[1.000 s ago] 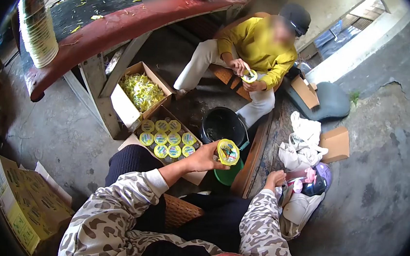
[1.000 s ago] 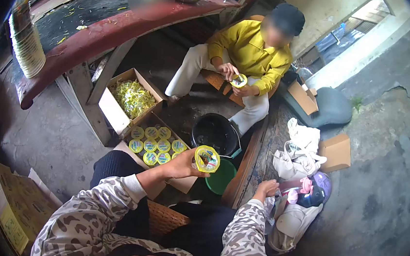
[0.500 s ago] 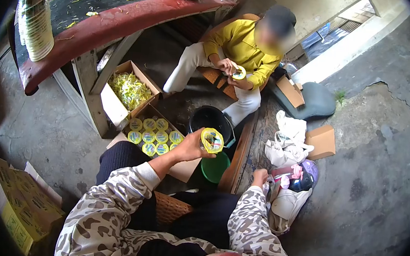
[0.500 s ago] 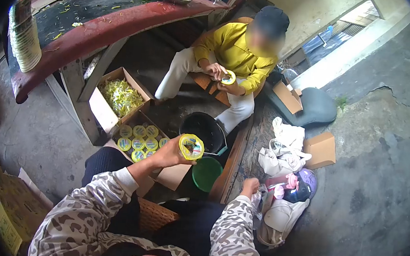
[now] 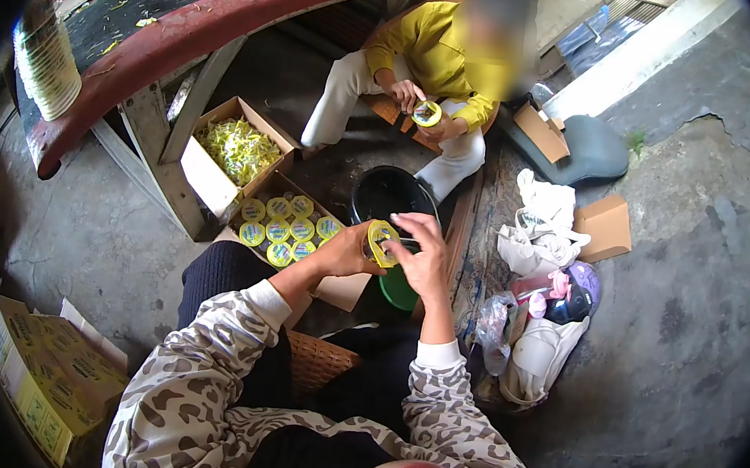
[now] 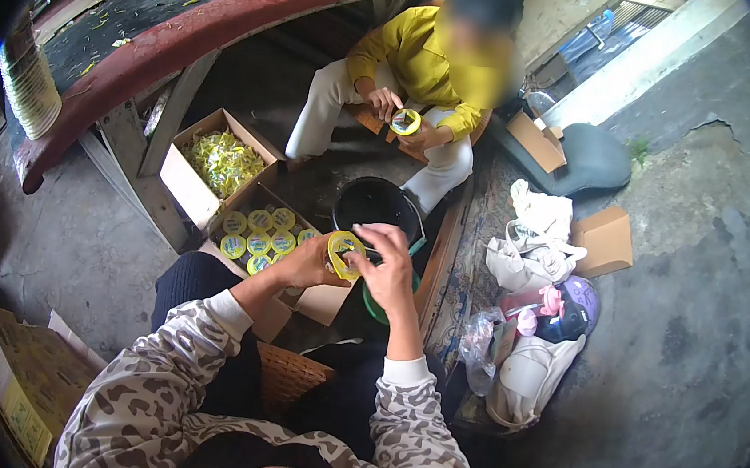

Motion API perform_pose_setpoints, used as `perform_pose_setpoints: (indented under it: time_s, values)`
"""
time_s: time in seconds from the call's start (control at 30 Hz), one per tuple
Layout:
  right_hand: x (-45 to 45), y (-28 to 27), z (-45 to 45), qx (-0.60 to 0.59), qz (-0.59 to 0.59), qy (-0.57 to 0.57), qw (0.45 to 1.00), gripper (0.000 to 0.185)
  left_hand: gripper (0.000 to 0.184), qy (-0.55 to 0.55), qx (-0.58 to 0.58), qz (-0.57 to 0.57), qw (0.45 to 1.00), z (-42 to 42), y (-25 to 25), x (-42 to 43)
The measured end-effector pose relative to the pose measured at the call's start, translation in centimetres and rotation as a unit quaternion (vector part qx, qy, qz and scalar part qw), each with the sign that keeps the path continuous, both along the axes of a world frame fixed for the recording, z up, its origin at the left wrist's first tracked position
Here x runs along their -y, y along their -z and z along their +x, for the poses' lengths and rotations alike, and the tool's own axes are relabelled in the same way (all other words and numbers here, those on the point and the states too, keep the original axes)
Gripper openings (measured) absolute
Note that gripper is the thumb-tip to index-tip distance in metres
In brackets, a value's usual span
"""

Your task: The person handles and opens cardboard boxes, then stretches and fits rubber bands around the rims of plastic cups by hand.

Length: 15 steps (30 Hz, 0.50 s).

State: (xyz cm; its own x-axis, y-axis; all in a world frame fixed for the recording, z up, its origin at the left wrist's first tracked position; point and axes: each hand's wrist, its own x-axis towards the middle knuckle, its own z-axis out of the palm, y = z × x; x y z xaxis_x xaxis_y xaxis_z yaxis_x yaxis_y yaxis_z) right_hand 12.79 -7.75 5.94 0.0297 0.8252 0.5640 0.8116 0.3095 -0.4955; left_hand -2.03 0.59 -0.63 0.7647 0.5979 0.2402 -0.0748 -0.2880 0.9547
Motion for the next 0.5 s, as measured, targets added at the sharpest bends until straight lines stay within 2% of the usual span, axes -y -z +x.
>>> perform_pose_setpoints:
  time_s: [0.1, 0.17, 0.2, 0.23, 0.3, 0.33, 0.5]
  values:
    - [0.3, 0.5, -0.5, 0.032, -0.022, -0.019, 0.999, 0.036, 0.065, 0.038, -0.073, 0.012, 0.997, -0.4, -0.7, -0.3]
    - [0.6, 0.8, -0.4, 0.027, -0.028, -0.031, 0.999, 0.033, 0.065, 0.101, -0.062, -0.029, 0.992, -0.4, -0.6, -0.1]
    - [0.8, 1.1, -0.3, 0.024, -0.03, -0.042, 0.998, 0.029, 0.061, 0.128, -0.074, -0.063, 0.987, -0.9, -2.3, 0.4]
    - [0.9, 1.1, -0.2, 0.021, -0.032, -0.042, 0.998, 0.029, 0.061, 0.128, -0.077, -0.066, 0.987, -0.6, -1.8, 0.4]
    - [1.0, 1.0, -0.4, 0.059, -0.006, -0.029, 0.998, 0.023, 0.054, 0.204, -0.012, -0.15, 0.967, -0.1, -1.3, 0.4]
    - [1.0, 0.6, -0.8, 0.054, -0.001, -0.019, 0.998, 0.017, 0.048, 0.181, -0.037, -0.124, 0.975, -0.7, -2.3, 0.4]
    - [0.9, 1.5, -0.9, 0.012, -0.008, 0.012, 1.0, 0.011, 0.046, 0.158, -0.057, -0.073, 0.983, -0.5, -1.7, 0.5]
